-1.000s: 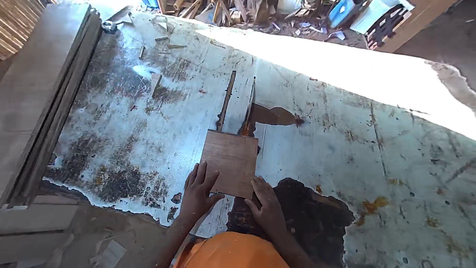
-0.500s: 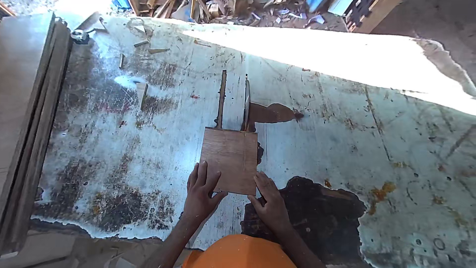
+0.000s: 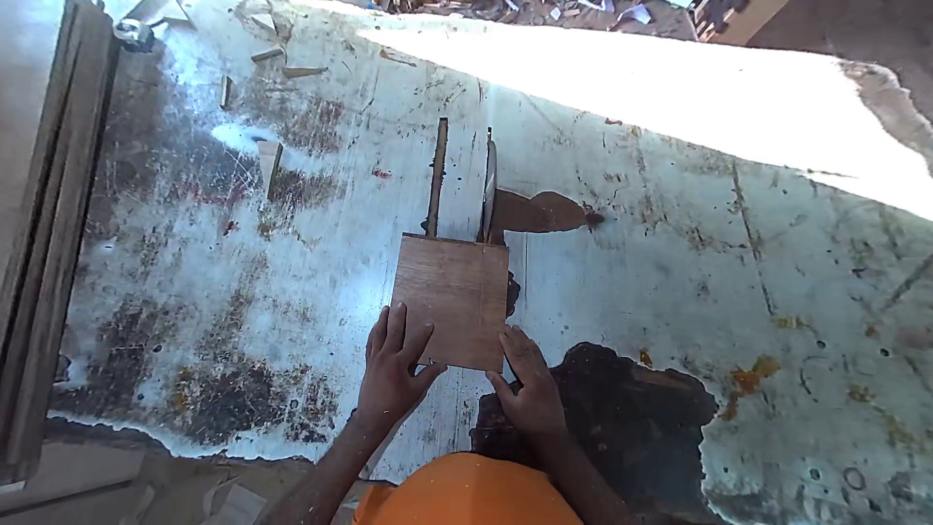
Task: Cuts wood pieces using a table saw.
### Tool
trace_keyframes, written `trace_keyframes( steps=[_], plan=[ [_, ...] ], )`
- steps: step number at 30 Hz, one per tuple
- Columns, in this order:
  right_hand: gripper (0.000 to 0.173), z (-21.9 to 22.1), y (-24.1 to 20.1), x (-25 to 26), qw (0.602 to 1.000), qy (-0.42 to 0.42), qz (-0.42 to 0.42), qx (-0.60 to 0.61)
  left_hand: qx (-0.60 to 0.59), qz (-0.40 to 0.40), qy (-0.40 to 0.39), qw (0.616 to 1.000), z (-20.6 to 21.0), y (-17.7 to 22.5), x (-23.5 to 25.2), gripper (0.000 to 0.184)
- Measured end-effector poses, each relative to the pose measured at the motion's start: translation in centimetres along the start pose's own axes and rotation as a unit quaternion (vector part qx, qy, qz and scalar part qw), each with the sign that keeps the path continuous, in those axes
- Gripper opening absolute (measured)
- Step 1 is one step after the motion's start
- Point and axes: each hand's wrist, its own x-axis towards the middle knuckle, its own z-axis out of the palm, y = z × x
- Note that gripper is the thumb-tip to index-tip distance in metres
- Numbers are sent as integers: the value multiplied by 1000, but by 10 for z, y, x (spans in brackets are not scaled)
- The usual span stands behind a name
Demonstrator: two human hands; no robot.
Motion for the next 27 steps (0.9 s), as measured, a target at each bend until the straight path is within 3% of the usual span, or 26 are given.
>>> trace_keyframes(
  steps=[27],
  plan=[
    [56,0,-2,-2,1000,5,-7,-1,-15,11,6,1000,0,-2,0,64]
  ],
)
